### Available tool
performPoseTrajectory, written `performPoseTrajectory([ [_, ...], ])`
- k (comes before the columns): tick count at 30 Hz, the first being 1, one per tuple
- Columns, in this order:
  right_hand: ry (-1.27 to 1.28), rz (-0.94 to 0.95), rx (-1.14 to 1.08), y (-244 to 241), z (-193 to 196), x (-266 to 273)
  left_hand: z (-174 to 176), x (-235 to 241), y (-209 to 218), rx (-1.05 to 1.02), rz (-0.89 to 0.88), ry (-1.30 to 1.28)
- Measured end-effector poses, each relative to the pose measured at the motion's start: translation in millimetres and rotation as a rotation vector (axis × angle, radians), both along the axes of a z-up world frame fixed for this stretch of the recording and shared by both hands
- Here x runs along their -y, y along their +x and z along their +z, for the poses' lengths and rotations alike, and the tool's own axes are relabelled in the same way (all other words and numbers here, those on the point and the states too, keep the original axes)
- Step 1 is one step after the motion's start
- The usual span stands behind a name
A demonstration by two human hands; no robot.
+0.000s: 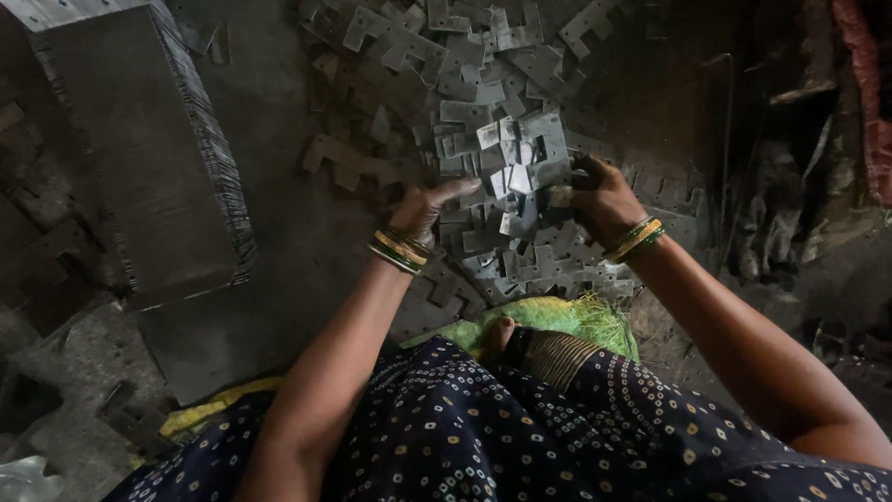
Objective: The person gathers metal plates by hand and stacks them into a vertical column, occasionally using a metal rod to rake through the loose pieces.
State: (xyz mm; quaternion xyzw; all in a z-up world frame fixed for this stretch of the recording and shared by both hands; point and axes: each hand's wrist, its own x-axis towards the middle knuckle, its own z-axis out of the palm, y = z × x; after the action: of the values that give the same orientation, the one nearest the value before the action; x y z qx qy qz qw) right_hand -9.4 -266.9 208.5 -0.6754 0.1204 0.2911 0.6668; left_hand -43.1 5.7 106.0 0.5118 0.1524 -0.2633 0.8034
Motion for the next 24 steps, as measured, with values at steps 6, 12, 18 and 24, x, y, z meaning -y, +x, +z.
performPoseTrajectory([
  [6,-0.115,0.044,0.05,-4,20,-21,-28,1,-2,0.055,-0.011,0.028],
  [12,-0.093,0.145,0.052,-10,35,-41,-48,10,-6,0.187,-0.044,-0.073],
  [18,-0.086,0.082,0.05,-17,33,-40,-45,11,-12,0.157,-0.075,0.008],
  [24,-0.261,0.105,0.095,-18,33,-48,-47,11,-12,0.145,-0.147,0.131],
])
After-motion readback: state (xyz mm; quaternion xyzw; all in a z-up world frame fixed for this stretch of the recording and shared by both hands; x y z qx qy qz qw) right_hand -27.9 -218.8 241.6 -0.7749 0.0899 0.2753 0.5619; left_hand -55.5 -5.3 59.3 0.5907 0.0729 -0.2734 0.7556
